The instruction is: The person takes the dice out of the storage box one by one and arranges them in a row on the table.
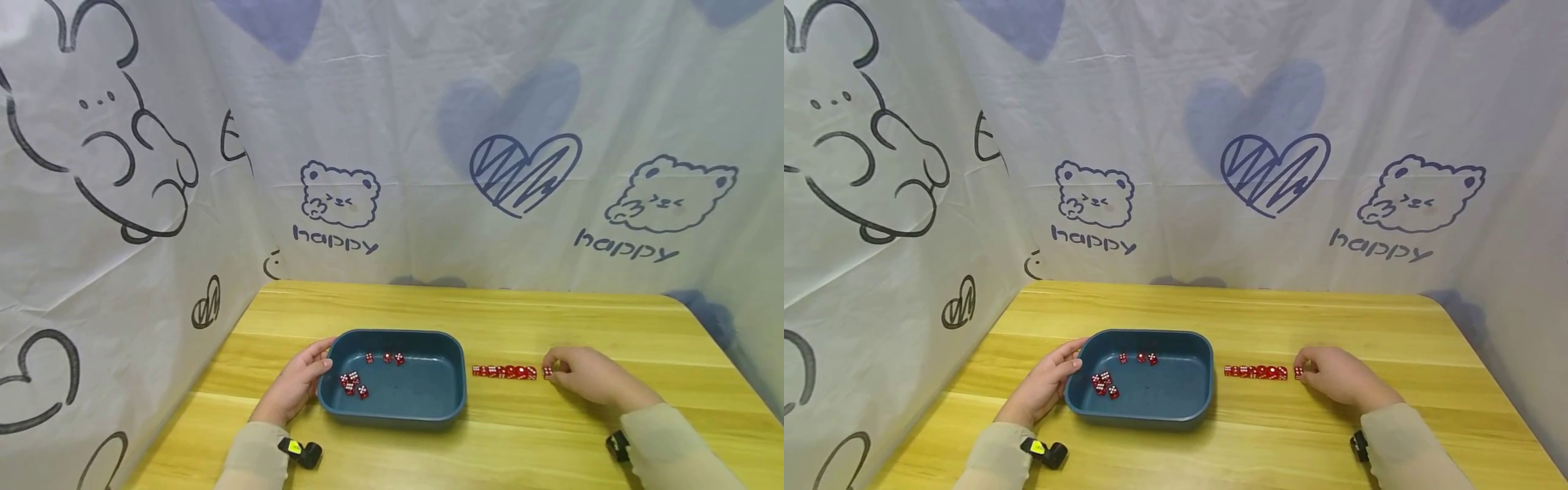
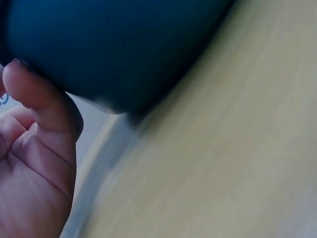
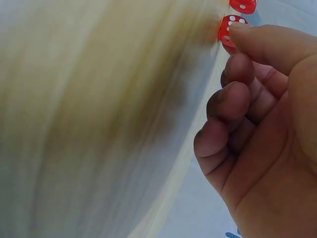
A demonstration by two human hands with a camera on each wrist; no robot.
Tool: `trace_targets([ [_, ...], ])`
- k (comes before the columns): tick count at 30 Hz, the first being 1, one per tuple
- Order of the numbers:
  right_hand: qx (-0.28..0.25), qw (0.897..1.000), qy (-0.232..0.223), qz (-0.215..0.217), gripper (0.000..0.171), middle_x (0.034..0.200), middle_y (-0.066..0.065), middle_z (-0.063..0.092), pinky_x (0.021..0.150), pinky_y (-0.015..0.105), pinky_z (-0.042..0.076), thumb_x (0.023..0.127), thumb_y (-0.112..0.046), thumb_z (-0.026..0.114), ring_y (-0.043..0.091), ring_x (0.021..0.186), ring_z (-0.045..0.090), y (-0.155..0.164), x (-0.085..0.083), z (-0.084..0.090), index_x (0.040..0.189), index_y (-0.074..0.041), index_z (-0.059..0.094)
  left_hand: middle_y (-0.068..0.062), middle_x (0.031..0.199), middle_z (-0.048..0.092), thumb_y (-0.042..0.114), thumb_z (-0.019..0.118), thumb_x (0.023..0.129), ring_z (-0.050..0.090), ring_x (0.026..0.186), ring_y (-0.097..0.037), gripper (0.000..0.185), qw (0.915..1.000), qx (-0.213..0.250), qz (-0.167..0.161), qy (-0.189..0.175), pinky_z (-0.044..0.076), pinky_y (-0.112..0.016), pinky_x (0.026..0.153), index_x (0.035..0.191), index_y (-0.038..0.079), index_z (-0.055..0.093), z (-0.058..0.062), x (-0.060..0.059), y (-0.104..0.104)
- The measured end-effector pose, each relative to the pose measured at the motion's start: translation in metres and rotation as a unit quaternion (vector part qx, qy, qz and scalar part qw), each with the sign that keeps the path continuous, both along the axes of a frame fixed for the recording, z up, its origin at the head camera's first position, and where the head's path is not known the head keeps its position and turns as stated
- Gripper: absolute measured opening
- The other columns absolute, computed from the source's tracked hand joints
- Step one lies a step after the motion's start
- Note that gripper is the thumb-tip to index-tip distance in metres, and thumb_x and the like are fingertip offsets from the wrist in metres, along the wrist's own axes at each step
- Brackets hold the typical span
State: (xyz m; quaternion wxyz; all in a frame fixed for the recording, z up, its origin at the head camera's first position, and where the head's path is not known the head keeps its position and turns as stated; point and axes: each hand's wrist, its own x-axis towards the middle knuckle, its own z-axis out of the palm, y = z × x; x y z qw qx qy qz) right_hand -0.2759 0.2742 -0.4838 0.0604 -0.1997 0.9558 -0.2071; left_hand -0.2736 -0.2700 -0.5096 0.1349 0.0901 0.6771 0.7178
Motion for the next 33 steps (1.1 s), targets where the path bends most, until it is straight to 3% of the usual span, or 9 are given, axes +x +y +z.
trace_targets([
  [16,-0.006,1.0,-0.004,0.007,0.015,0.089,-0.007,0.065,0.078,0.048,0.053,0.089,-0.014,0.072,0.016,0.083,0.06,-0.01,0.003,0.006,0.102,-0.02,0.069,-0.026,0.13,0.051,0.006,0.048,0.106,0.062,0.108,-0.021,0.052,1.0,0.005,0.003,0.0,0.057,-0.031,0.085,0.155,-0.003,0.032,0.001,0.002,0.001],
  [33,-0.001,1.0,-0.011,0.007,0.014,0.092,-0.006,0.065,0.078,0.046,0.052,0.09,-0.016,0.073,0.015,0.083,0.058,-0.015,0.0,0.003,0.104,-0.02,0.07,-0.03,0.135,0.049,0.008,0.047,0.107,0.063,0.106,-0.021,0.053,1.0,0.001,-0.004,0.004,0.058,-0.031,0.083,0.155,-0.003,0.031,0.003,0.003,0.001],
])
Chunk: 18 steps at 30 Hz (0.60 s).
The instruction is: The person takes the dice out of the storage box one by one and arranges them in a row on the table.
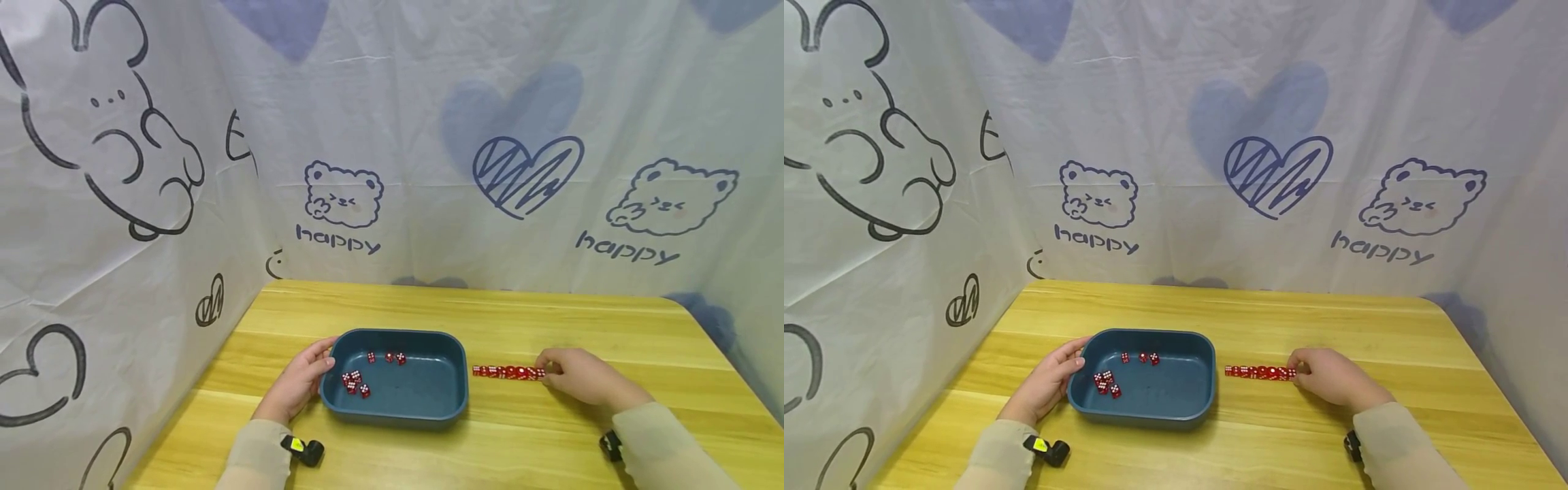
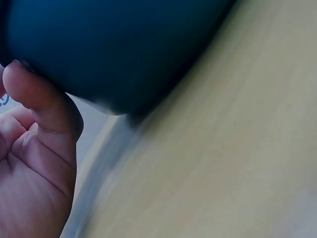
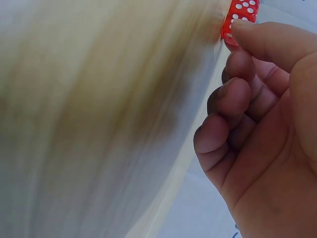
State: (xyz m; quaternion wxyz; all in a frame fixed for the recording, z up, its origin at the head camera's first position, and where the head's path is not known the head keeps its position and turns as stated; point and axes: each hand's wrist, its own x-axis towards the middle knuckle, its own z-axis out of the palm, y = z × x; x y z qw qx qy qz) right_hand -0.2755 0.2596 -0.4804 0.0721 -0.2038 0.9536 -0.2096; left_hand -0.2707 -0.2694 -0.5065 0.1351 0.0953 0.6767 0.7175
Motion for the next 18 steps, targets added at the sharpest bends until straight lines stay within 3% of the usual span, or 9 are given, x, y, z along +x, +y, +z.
trace_targets([
  [7,0.001,1.0,-0.007,-0.008,0.015,0.092,-0.007,0.065,0.078,0.046,0.052,0.09,-0.016,0.073,0.015,0.084,0.059,-0.0028,0.0013,-0.0006,0.104,-0.022,0.07,-0.03,0.136,0.048,0.008,0.047,0.106,0.062,0.109,-0.022,0.053,1.0,-0.002,0.001,-0.002,0.057,-0.032,0.085,0.155,-0.003,0.031,0.0004,0.0003,0.0],
  [18,-0.016,1.0,-0.016,-0.014,0.016,0.08,-0.006,0.057,0.068,0.037,0.046,0.092,-0.016,0.07,0.015,0.072,0.052,-0.0088,0.0005,0.0035,0.106,-0.023,0.069,-0.029,0.135,0.05,0.008,0.048,0.106,0.062,0.11,-0.022,0.053,1.0,-0.001,0.0,0.001,0.057,-0.031,0.086,0.155,-0.003,0.031,0.0002,-0.0001,-0.0003],
])
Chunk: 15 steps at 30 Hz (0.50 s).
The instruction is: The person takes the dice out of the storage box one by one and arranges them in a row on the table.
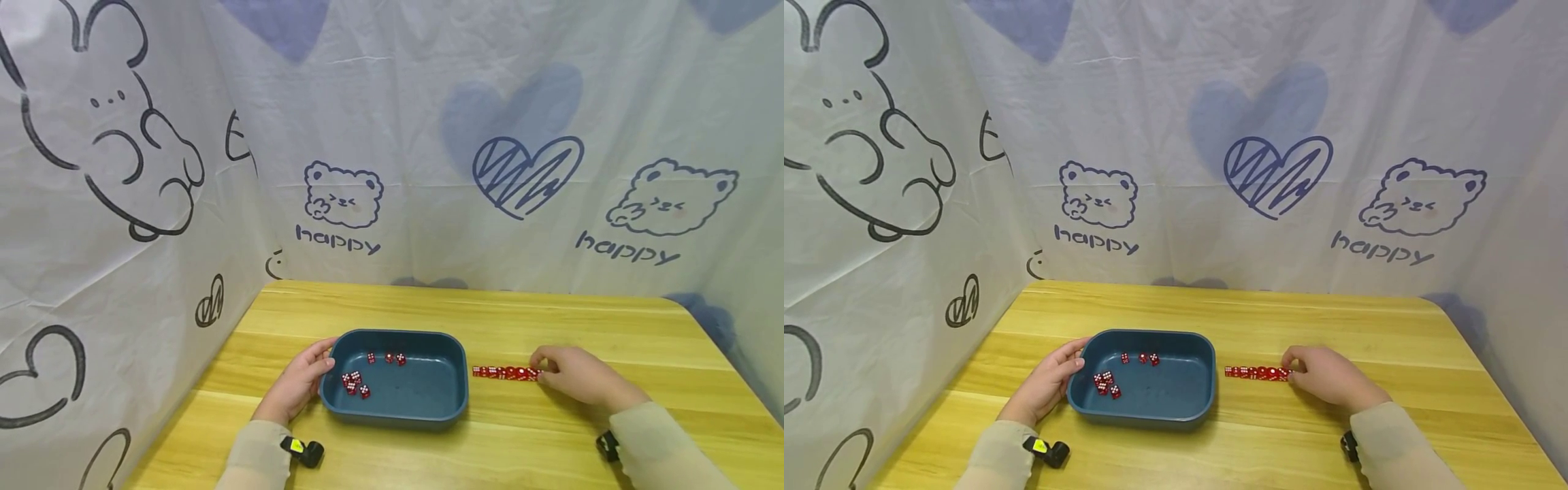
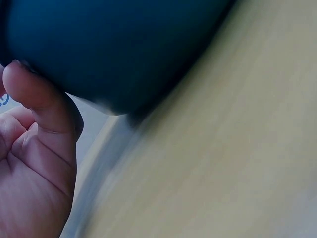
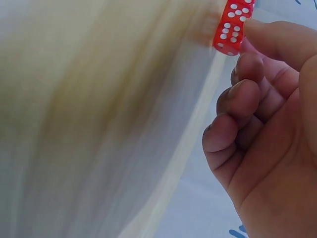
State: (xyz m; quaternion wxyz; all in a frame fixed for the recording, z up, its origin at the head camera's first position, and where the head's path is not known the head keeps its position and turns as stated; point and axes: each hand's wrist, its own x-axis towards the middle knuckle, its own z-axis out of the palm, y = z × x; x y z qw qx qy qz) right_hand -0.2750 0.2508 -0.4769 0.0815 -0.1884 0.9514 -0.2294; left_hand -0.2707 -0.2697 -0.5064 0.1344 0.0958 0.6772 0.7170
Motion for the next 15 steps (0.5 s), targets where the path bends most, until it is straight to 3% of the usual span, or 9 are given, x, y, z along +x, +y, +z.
trace_targets([
  [15,-0.022,1.0,0.014,0.013,0.019,0.071,-0.005,0.054,0.053,0.03,0.042,0.096,-0.019,0.066,0.012,0.057,0.047,-0.027,-0.001,0.014,0.115,-0.018,0.069,-0.028,0.132,0.05,0.009,0.049,0.106,0.062,0.107,-0.021,0.053,1.0,-0.004,0.0,0.004,0.057,-0.03,0.084,0.155,-0.003,0.032,0.0,0.0,0.0],
])
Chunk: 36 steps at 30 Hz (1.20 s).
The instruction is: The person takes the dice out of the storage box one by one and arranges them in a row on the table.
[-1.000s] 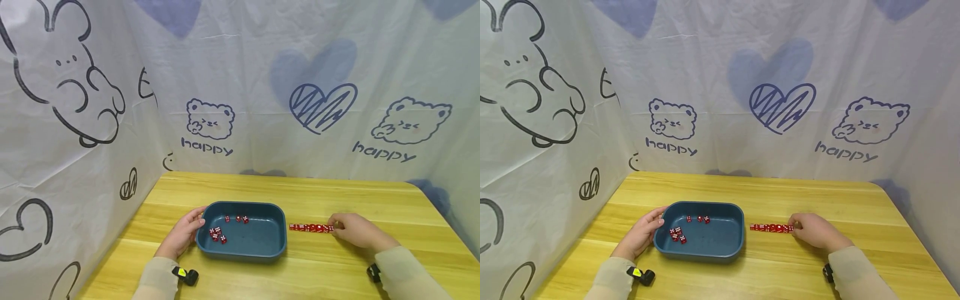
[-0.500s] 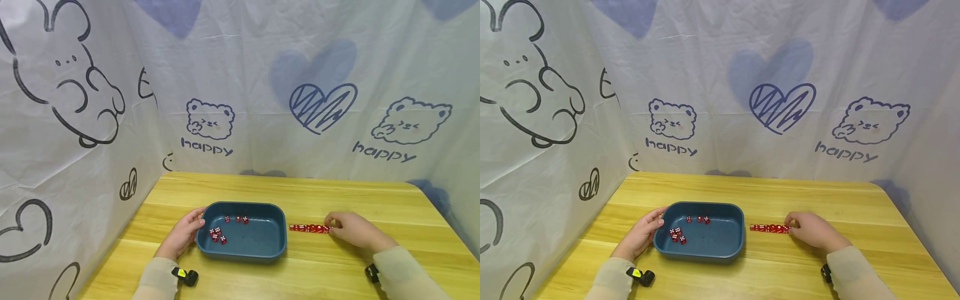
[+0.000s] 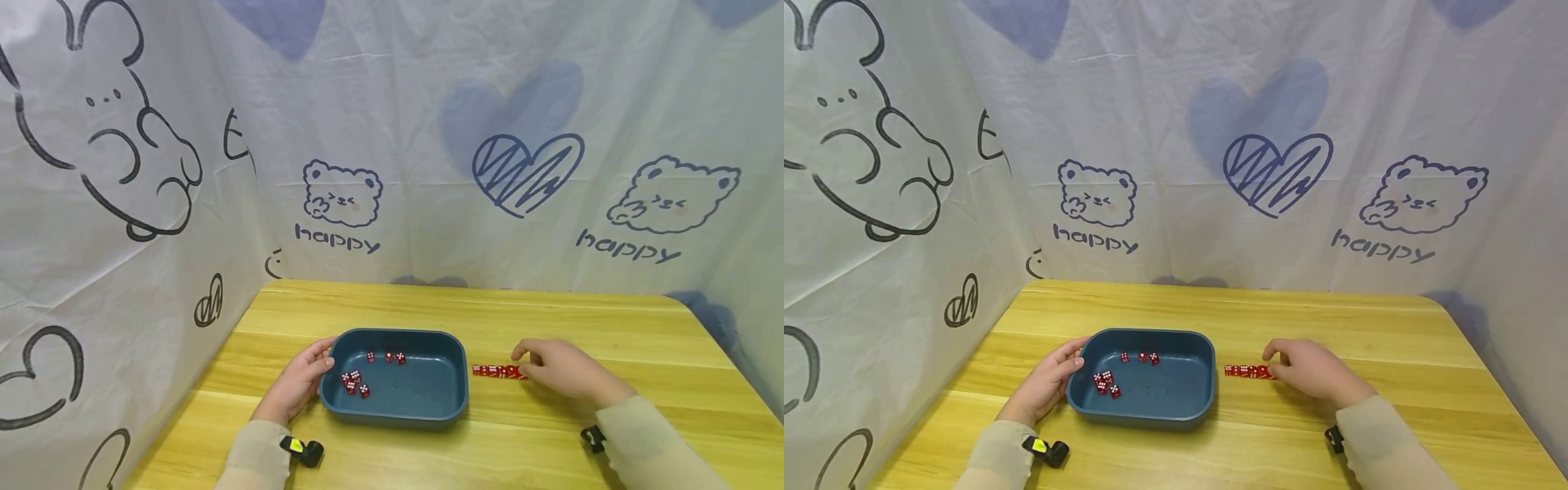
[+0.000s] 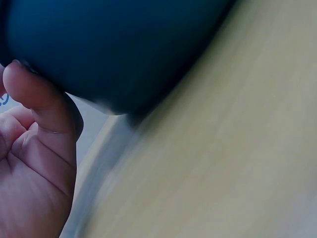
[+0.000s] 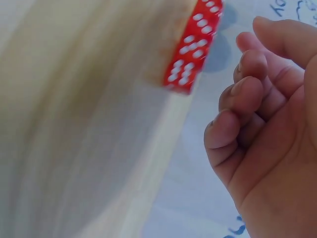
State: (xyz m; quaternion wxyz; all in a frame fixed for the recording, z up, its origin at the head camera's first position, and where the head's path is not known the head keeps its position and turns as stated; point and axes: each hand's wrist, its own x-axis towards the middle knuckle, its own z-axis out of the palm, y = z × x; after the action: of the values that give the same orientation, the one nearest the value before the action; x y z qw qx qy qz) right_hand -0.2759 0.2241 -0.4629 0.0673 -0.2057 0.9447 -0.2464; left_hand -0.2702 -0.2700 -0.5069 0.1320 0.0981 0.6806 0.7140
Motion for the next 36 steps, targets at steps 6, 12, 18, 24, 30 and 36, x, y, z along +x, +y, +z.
trace_targets([
  [6,0.003,1.0,0.014,0.021,0.019,0.069,-0.008,0.053,0.054,0.028,0.041,0.097,-0.02,0.066,0.01,0.057,0.047,-0.015,-0.001,0.008,0.116,-0.018,0.069,-0.028,0.129,0.051,0.009,0.049,0.106,0.063,0.101,-0.019,0.053,1.0,0.002,-0.001,0.0,0.057,-0.028,0.078,0.155,-0.003,0.032,-0.001,-0.001,0.0],
  [12,-0.004,0.999,0.025,0.044,0.017,0.068,-0.009,0.052,0.055,0.028,0.041,0.097,-0.02,0.067,0.008,0.056,0.046,-0.028,0.0,0.013,0.113,-0.018,0.069,-0.03,0.131,0.05,0.009,0.049,0.106,0.063,0.103,-0.02,0.053,1.0,-0.001,0.0,0.0,0.057,-0.03,0.082,0.155,-0.003,0.032,0.001,0.0,0.0],
  [18,-0.006,0.998,0.023,0.052,0.018,0.068,-0.009,0.052,0.056,0.027,0.041,0.097,-0.019,0.067,0.008,0.057,0.046,-0.04,0.001,0.017,0.114,-0.021,0.07,-0.029,0.131,0.05,0.008,0.049,0.106,0.062,0.106,-0.021,0.052,1.0,-0.001,0.005,-0.003,0.057,-0.031,0.086,0.154,-0.003,0.032,0.001,0.0,0.0],
  [24,-0.018,0.996,0.033,0.075,0.017,0.067,-0.01,0.048,0.057,0.027,0.04,0.096,-0.017,0.066,0.006,0.057,0.043,-0.052,0.003,0.02,0.113,-0.02,0.07,-0.026,0.129,0.052,0.007,0.049,0.106,0.062,0.105,-0.02,0.053,0.9999,0.001,0.009,-0.005,0.057,-0.03,0.085,0.154,-0.003,0.032,0.001,0.001,0.0],
  [30,-0.025,0.994,0.046,0.097,0.014,0.064,-0.012,0.046,0.057,0.026,0.04,0.096,-0.02,0.069,0.004,0.055,0.041,-0.062,0.005,0.021,0.11,-0.02,0.07,-0.024,0.128,0.053,0.008,0.05,0.106,0.063,0.103,-0.019,0.053,1.0,0.003,0.007,-0.003,0.057,-0.03,0.083,0.155,-0.003,0.032,0.001,0.001,0.0],
  [36,-0.026,0.993,0.051,0.101,0.009,0.064,-0.012,0.047,0.059,0.027,0.041,0.096,-0.022,0.069,0.004,0.056,0.043,-0.068,0.006,0.021,0.105,-0.023,0.07,-0.026,0.127,0.051,0.009,0.049,0.106,0.063,0.1,-0.018,0.053,1.0,0.003,0.002,-0.002,0.058,-0.029,0.078,0.155,-0.003,0.032,0.001,0.001,0.0],
])
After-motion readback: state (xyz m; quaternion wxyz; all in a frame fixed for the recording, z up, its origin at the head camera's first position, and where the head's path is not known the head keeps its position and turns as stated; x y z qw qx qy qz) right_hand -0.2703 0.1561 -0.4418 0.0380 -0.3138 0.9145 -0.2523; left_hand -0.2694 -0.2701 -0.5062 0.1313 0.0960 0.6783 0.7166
